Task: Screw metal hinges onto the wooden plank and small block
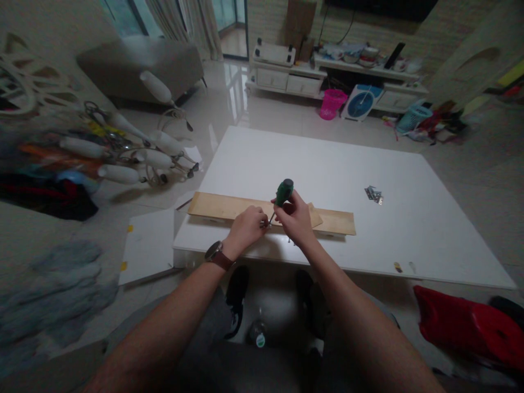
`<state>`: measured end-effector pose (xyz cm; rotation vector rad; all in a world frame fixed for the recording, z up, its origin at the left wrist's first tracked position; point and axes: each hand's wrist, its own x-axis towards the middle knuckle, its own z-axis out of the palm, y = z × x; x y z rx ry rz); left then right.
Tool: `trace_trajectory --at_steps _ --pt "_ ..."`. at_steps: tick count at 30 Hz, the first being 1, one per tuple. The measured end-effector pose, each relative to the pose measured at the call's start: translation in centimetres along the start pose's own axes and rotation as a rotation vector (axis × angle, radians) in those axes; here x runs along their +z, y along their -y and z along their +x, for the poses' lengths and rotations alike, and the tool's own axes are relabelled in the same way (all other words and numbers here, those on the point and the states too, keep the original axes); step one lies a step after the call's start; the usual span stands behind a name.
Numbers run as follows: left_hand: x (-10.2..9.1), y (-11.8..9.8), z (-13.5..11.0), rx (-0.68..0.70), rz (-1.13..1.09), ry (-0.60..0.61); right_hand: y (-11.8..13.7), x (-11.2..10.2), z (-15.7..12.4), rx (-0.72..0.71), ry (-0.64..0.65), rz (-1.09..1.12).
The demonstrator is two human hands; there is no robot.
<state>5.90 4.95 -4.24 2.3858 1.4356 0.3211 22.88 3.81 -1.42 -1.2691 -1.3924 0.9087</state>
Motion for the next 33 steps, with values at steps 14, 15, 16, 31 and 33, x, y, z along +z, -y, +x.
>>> trace_trajectory --at_steps 14,15,16,31,33 --pt "0.01 -0.04 -0.04 -0.014 -0.019 0.001 0.09 -0.04 0.06 -0.062 -0.015 -0.085" --pt "0.03 -0.02 -0.05 -0.016 -0.024 -0.001 -0.01 -0.02 0.09 -0.066 -0.026 -0.099" --pt "0.05 0.0 -0.06 -0.017 -0.027 -0.003 -0.1 0.0 0.13 -0.066 -0.04 -0.11" --pt "0.0 -0.1 -0.14 -0.002 -0.032 -0.005 0.52 0.44 0.29 0.006 -0.012 0.07" --pt "-0.04 -0.04 -0.25 0.008 -0.04 -0.006 0.42 0.4 0.31 -0.017 -0.059 0.015"
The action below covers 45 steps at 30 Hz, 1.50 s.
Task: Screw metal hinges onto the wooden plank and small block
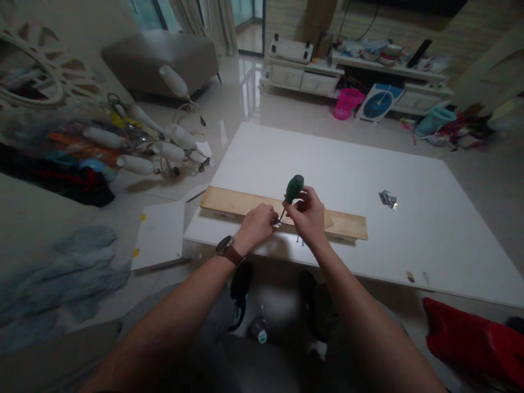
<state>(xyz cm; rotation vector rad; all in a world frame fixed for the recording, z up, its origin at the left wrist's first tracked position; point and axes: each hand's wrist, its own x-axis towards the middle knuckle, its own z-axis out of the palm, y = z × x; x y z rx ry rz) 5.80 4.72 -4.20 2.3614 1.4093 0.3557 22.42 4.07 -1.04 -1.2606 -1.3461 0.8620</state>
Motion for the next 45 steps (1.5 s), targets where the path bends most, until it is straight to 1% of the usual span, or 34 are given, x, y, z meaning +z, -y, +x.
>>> trace_trajectory --at_steps 2,4,6,11,13,15,20,23,25,27,30,34,36,41,43,45 --pt "0.0 0.1 -0.1 0.008 -0.01 0.002 -0.1 -0.1 0.0 -0.033 -0.039 -0.066" --pt "0.1 0.3 0.0 0.002 -0.031 -0.006 -0.2 -0.1 0.0 -0.044 -0.05 -0.105" --pt "0.3 0.3 0.2 -0.014 -0.092 -0.043 -0.2 -0.2 0.0 -0.037 -0.047 -0.124" --pt "0.9 -0.4 1.1 -0.026 -0.472 -0.159 0.3 -0.2 0.0 -0.027 -0.033 -0.169" --pt "1.1 -0.7 1.3 -0.029 -0.558 -0.192 0.4 -0.1 0.0 -0.024 -0.02 -0.175" --pt "1.3 -0.9 1.5 -0.027 -0.593 -0.227 0.5 -0.1 0.0 -0.018 0.002 -0.163" --pt "1.4 -0.6 1.4 0.019 -0.598 -0.266 0.7 -0.5 -0.3 -0.026 0.068 -0.13" --pt "1.3 -0.4 1.4 0.027 -0.562 -0.246 0.8 -0.9 -0.4 -0.064 0.11 -0.113" --pt "1.2 -0.4 1.4 0.02 -0.566 -0.223 0.8 -1.1 -0.4 -0.062 0.128 -0.094" --pt "1.1 -0.5 1.4 0.016 -0.589 -0.199 0.6 -1.2 -0.3 -0.044 0.128 -0.08" --pt "1.2 -0.6 1.5 0.024 -0.647 -0.182 0.1 -1.2 -0.1 -0.038 0.076 -0.084" --pt "1.3 -0.7 1.7 0.023 -0.647 -0.263 -0.3 -1.0 0.1 -0.057 0.018 -0.131" --pt "1.3 -0.6 1.8 0.024 -0.632 -0.282 -0.2 -1.0 0.1 -0.052 0.021 -0.153" --pt "1.1 -0.5 1.8 0.053 -0.633 -0.258 0.3 -1.1 -0.1 -0.046 0.082 -0.173" --pt "1.1 -0.5 1.7 0.057 -0.655 -0.249 0.3 -1.2 -0.1 -0.06 0.108 -0.188" --pt "1.0 -0.5 1.7 0.055 -0.694 -0.241 0.2 -1.3 -0.1 -0.068 0.108 -0.194"
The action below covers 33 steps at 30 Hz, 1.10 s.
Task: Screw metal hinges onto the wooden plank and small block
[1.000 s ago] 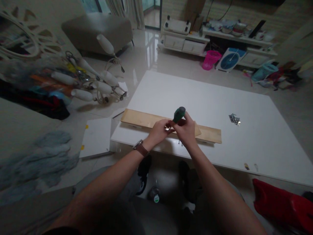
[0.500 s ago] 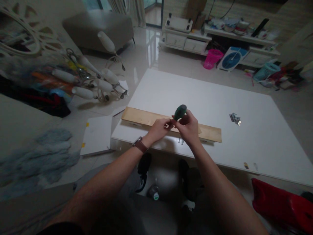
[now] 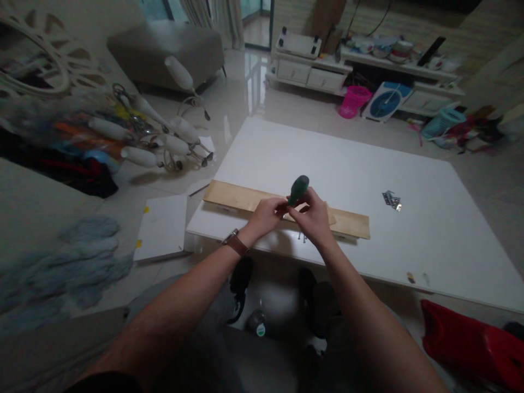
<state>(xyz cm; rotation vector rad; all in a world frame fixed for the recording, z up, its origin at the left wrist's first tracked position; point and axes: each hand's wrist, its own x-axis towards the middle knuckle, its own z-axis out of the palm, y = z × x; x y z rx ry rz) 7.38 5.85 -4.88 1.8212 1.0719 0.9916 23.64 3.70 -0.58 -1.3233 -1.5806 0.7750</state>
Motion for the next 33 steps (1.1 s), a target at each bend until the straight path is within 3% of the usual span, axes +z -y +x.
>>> trace_trajectory --at_steps 8,18,26,33 --pt "0.3 0.4 0.0 -0.094 -0.157 -0.014 -0.5 -0.2 0.2 0.03 -0.011 -0.022" --pt "0.2 0.7 0.1 -0.043 -0.097 -0.054 -0.5 0.4 0.0 0.025 0.012 -0.059" --pt "0.2 0.7 -0.1 -0.131 -0.208 0.001 -1.8 0.4 -0.1 0.032 0.023 -0.077" --pt "0.2 0.6 0.0 -0.123 -0.246 0.018 -1.8 0.3 0.0 0.065 0.032 -0.074"
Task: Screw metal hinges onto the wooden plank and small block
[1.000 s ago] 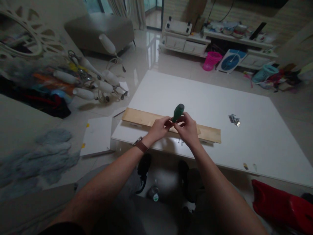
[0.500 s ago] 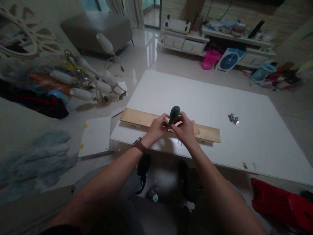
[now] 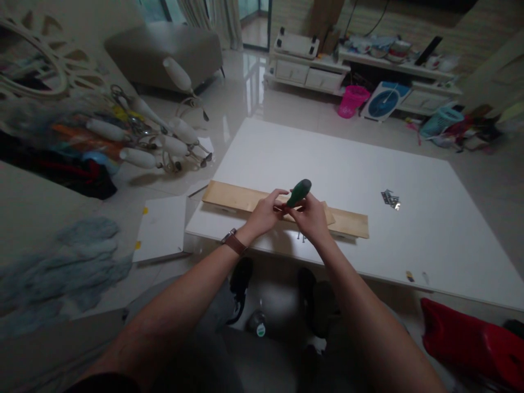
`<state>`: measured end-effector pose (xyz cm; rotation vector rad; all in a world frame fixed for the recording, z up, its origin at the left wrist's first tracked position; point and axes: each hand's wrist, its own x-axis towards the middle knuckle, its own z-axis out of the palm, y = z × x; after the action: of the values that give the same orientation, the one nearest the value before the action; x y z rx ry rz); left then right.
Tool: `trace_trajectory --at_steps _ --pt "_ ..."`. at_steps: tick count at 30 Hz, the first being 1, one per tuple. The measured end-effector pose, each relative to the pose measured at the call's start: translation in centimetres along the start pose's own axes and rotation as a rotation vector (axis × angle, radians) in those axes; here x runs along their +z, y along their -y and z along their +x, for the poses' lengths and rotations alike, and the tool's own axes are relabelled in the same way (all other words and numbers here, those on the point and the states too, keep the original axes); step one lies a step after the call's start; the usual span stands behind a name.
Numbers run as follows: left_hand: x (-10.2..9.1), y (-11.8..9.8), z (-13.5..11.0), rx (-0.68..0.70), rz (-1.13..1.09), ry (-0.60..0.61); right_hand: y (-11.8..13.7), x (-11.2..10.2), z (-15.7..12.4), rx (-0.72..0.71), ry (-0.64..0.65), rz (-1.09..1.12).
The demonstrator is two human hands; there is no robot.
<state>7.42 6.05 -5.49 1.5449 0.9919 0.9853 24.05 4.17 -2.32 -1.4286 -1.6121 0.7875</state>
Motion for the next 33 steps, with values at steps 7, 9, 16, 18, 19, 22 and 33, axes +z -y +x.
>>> trace_trajectory --at_steps 7,9,16,18,19,22,33 --pt "0.04 0.28 0.26 0.078 0.107 -0.065 -0.12 0.43 0.33 -0.007 -0.039 -0.071" --pt "0.0 0.2 0.21 0.076 0.12 -0.07 -0.18 0.65 0.46 0.002 -0.048 -0.1" --pt "-0.31 -0.3 0.12 0.044 0.109 -0.067 0.3 0.71 0.45 -0.019 0.02 -0.018" --pt "-0.31 -0.27 0.15 0.03 0.083 -0.066 0.28 0.5 0.38 -0.025 0.047 0.014" --pt "-0.3 -0.24 0.16 0.022 0.071 -0.063 0.2 0.37 0.35 -0.025 0.051 0.02" --pt "-0.26 -0.23 0.1 -0.002 0.053 -0.049 -0.13 0.05 0.25 -0.009 0.035 0.005" --pt "-0.15 -0.36 -0.01 0.051 0.116 -0.049 0.39 0.23 -0.01 0.005 -0.044 -0.191"
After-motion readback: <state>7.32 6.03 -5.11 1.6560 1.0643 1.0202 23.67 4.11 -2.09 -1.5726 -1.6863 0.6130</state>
